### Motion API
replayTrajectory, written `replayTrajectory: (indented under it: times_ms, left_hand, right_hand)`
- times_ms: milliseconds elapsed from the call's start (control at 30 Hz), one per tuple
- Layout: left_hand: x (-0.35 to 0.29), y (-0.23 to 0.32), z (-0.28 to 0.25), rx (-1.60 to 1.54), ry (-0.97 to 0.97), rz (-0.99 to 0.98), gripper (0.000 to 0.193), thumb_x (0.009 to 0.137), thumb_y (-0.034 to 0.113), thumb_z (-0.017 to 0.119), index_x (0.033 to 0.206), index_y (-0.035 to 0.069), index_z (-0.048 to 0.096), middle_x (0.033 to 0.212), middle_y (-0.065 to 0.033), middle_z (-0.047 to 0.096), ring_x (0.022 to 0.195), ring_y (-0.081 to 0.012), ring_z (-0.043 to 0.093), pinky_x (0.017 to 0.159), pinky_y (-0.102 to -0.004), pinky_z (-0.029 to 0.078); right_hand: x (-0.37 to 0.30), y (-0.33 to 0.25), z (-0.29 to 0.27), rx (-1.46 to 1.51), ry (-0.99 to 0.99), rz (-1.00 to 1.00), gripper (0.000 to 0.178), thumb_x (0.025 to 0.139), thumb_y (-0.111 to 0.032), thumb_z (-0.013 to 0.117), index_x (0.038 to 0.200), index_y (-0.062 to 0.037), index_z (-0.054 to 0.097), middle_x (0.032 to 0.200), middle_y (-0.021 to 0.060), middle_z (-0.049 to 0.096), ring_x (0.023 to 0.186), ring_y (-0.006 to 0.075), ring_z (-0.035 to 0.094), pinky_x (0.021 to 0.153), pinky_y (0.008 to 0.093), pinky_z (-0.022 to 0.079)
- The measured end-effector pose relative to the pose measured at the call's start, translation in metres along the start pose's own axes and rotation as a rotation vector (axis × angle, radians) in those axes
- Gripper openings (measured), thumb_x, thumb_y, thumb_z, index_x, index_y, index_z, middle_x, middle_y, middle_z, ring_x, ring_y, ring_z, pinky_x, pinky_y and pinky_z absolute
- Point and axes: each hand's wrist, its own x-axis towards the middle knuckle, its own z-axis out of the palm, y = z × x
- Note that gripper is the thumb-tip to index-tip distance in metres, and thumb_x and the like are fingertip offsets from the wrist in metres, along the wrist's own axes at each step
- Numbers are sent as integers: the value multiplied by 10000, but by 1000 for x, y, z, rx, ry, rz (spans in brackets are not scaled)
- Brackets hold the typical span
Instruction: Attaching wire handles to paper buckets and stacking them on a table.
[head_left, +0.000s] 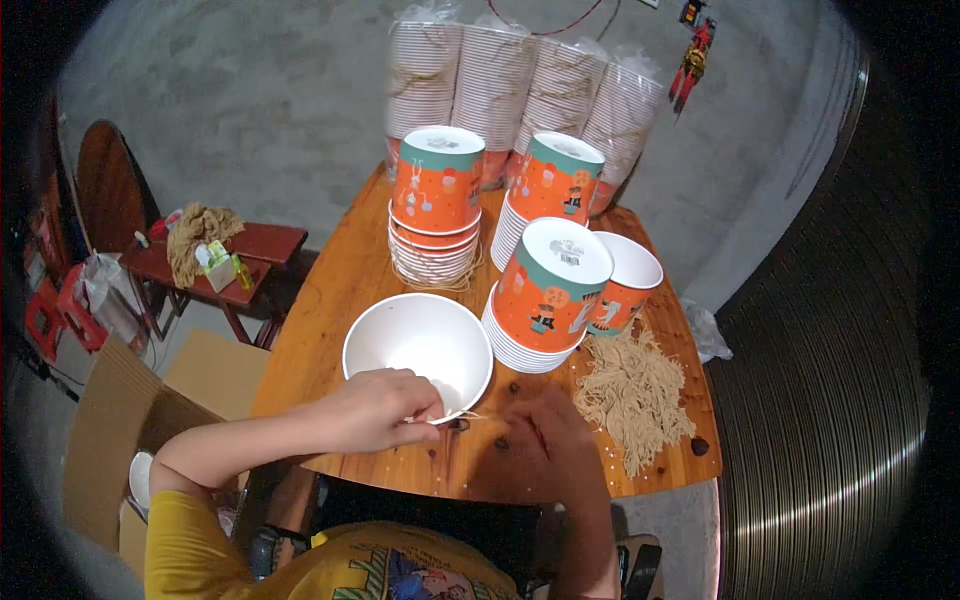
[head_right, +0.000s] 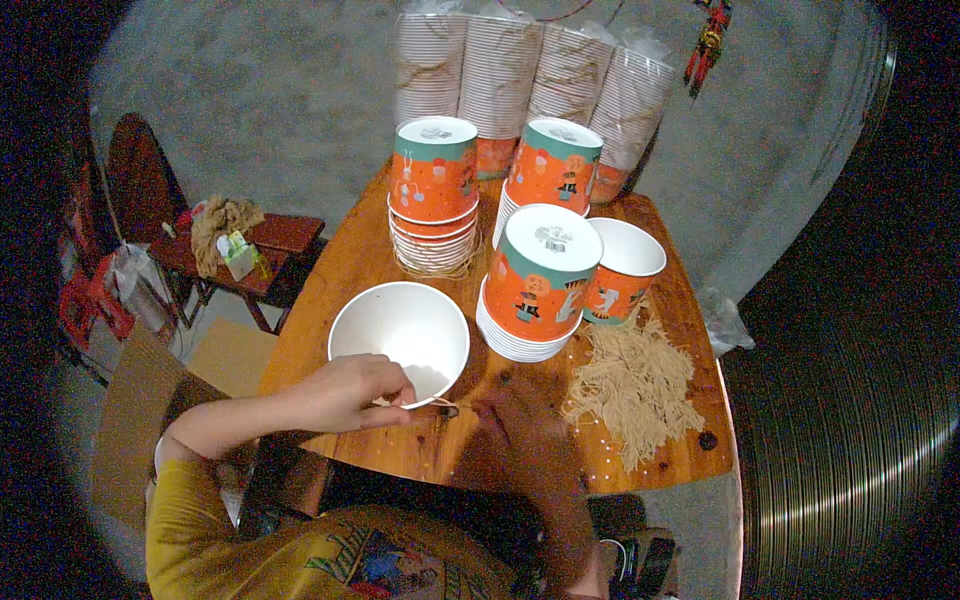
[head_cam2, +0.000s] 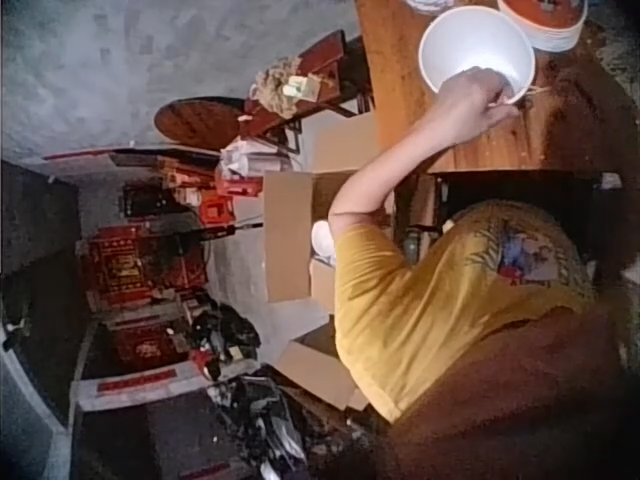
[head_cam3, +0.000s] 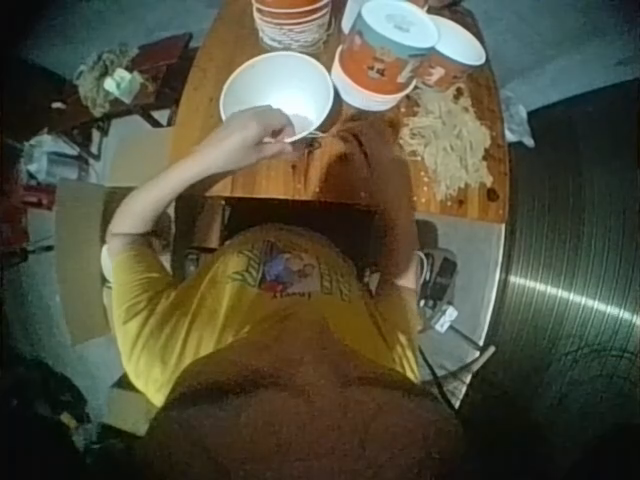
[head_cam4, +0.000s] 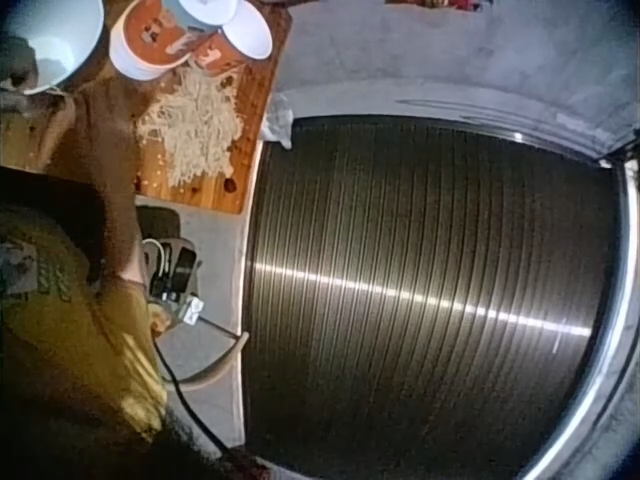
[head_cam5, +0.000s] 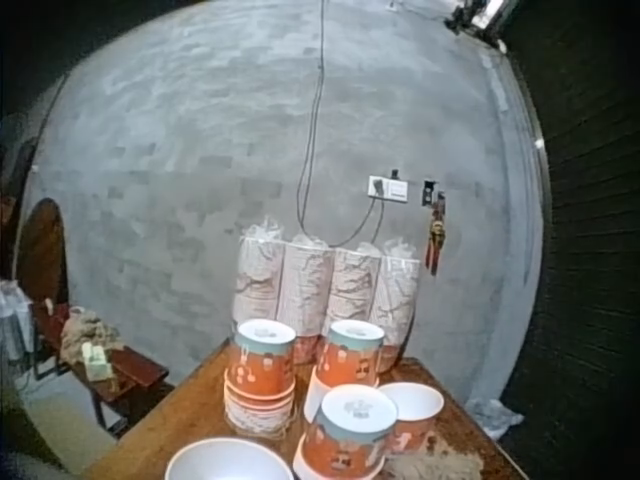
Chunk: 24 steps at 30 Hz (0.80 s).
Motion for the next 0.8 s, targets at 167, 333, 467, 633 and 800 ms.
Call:
replayTrajectory:
  times_ms: [167,333,467,633,800]
  left_hand:
    - [-19,-2,-10,200,28,225,193,826,224,642,903,65,563,796,-74,549,856,-277,539,809,-381,412]
    - [-32,3,-12,83,99,96,157,837,202,636,896,74,567,772,-56,550,843,-234,533,858,-364,377]
    - [-29,14,14,-153,282,-222,136,851,199,619,821,79,562,751,-49,554,806,-203,528,861,-344,354]
    - [-29,10,25,62,463,-131,124,798,147,614,749,76,526,719,-51,505,768,-236,499,866,-368,333]
    - [-37,1,18,144,346,-4,122,744,121,613,739,66,505,789,-71,488,841,-269,475,893,-395,303]
  right_hand:
    - [30,3,19,-23,-55,-240,63,811,-80,639,860,-56,608,848,99,591,781,298,584,689,385,463]
    - [38,-24,37,62,-150,-330,143,895,-129,535,1015,-50,532,867,115,599,775,286,610,661,378,474]
    - [33,-33,52,161,-143,-217,153,949,-161,461,1030,-43,514,861,139,616,743,290,637,645,381,489]
    - [35,-50,48,97,-226,57,205,954,-219,455,1003,-29,515,757,139,626,715,326,633,635,419,482]
    - [42,-43,54,-100,-247,146,249,950,-271,451,957,-35,529,720,196,624,720,382,624,615,477,465]
